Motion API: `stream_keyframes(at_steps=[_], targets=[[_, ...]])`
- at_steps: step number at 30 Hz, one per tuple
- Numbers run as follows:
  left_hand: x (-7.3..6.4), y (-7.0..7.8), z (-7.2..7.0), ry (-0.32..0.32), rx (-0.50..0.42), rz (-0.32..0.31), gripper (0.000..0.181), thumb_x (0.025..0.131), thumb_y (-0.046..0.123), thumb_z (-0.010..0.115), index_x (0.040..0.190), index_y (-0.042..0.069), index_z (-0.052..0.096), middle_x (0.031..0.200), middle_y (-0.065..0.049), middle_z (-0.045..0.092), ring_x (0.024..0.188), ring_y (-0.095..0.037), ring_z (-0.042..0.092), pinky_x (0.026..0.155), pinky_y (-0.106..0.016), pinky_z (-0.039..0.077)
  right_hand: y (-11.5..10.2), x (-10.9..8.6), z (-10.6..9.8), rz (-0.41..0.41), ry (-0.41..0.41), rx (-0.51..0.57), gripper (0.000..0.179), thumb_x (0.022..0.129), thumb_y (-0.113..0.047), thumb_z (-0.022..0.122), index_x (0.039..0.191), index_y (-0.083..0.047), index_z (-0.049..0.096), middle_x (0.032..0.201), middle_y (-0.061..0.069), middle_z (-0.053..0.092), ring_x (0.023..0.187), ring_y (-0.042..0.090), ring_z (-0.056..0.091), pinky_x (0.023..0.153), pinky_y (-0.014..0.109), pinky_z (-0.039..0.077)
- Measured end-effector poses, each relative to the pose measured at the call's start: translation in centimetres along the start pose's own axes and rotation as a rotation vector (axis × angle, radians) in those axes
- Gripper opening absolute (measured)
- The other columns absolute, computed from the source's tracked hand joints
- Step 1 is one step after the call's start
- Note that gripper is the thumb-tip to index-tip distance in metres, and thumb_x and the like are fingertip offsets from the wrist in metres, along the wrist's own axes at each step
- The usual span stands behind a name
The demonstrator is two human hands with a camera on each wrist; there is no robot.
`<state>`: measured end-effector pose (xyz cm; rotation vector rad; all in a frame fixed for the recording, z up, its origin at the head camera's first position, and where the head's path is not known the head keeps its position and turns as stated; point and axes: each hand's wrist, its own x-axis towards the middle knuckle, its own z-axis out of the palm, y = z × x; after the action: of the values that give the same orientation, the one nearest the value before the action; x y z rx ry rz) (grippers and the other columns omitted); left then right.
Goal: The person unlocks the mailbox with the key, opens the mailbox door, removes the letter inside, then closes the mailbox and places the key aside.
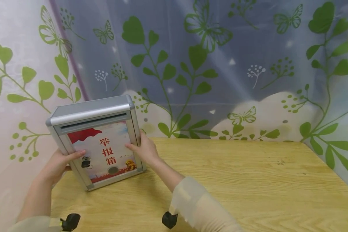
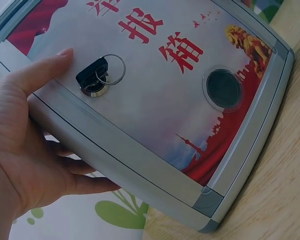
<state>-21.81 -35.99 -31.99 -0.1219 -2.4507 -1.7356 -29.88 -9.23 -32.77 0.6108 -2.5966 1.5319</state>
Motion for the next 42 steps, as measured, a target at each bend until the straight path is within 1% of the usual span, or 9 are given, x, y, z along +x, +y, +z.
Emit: stream_keyframes(at_steps=[8,15,23,28,32,36,39,42], targets=[[0.0,0.0,0.3,0.002,-0.017,0.014,0.036,0.09,0.018,0.06,0.116,0.036,0.043,0.099,0.024,0.06,0.087,-0.002,0.06,0.07,-0.038,0.048,0.0,-0.1,0.0,0.017,0.002,-0.011,0.08,0.085,-0.04,0.065,0.146,-0.007,0.025,0.139,0.013,0.044,0.123,0.028,0.045,0.099,0.039,0.037],[0.0,0.1,0.3,-0.003,-0.057,0.021,0.035,0.09,0.014,0.059,0.114,0.035,0.044,0.097,0.021,0.062,0.086,-0.003,0.061,0.067,-0.037,0.05,0.0,-0.2,-0.1,0.034,-0.011,-0.003,0.081,0.085,-0.041,0.064,0.147,-0.008,0.023,0.141,0.014,0.04,0.125,0.028,0.043,0.1,0.039,0.036],[0.1,0.4,0.5,0.005,-0.017,0.017,0.037,0.091,0.018,0.059,0.117,0.038,0.042,0.1,0.026,0.059,0.088,-0.001,0.06,0.069,-0.038,0.049,-0.1,0.0,-0.5,0.024,-0.015,-0.004,0.082,0.085,-0.041,0.064,0.147,-0.008,0.023,0.142,0.014,0.038,0.126,0.029,0.041,0.101,0.039,0.034],[0.1,0.6,0.6,0.005,-0.008,0.027,0.038,0.091,0.019,0.059,0.119,0.038,0.041,0.101,0.026,0.058,0.089,0.0,0.059,0.071,-0.039,0.048,-0.3,0.0,-0.8,0.018,-0.019,0.002,0.081,0.084,-0.04,0.065,0.146,-0.007,0.023,0.14,0.014,0.042,0.124,0.029,0.044,0.101,0.039,0.034],[0.1,1.0,0.7,0.009,-0.016,0.043,0.04,0.091,0.018,0.06,0.12,0.036,0.041,0.102,0.024,0.059,0.09,-0.001,0.059,0.071,-0.039,0.049,-0.5,0.1,-1.1,0.005,-0.022,0.007,0.081,0.084,-0.038,0.065,0.146,-0.008,0.024,0.137,0.014,0.045,0.121,0.029,0.047,0.1,0.039,0.036],[0.2,1.4,0.8,0.002,-0.032,0.059,0.042,0.09,0.017,0.06,0.122,0.035,0.04,0.104,0.023,0.059,0.091,-0.002,0.06,0.071,-0.04,0.048,-0.8,0.3,-1.5,0.009,-0.023,0.01,0.08,0.084,-0.039,0.065,0.146,-0.009,0.024,0.137,0.013,0.046,0.12,0.029,0.048,0.099,0.04,0.037],[0.4,1.9,1.0,-0.007,-0.067,0.071,0.041,0.09,0.014,0.06,0.122,0.033,0.042,0.104,0.021,0.06,0.09,-0.004,0.061,0.07,-0.04,0.049,-0.9,0.5,-1.9,0.006,-0.016,0.01,0.079,0.084,-0.039,0.065,0.146,-0.009,0.025,0.135,0.013,0.047,0.119,0.029,0.049,0.098,0.04,0.038],[0.6,2.4,1.1,-0.007,-0.084,0.079,0.04,0.09,0.013,0.06,0.12,0.033,0.043,0.103,0.02,0.061,0.09,-0.004,0.061,0.069,-0.039,0.049,-1.0,0.7,-2.3,0.005,-0.009,0.014,0.08,0.085,-0.039,0.065,0.146,-0.009,0.024,0.137,0.013,0.046,0.12,0.029,0.048,0.099,0.041,0.037]])
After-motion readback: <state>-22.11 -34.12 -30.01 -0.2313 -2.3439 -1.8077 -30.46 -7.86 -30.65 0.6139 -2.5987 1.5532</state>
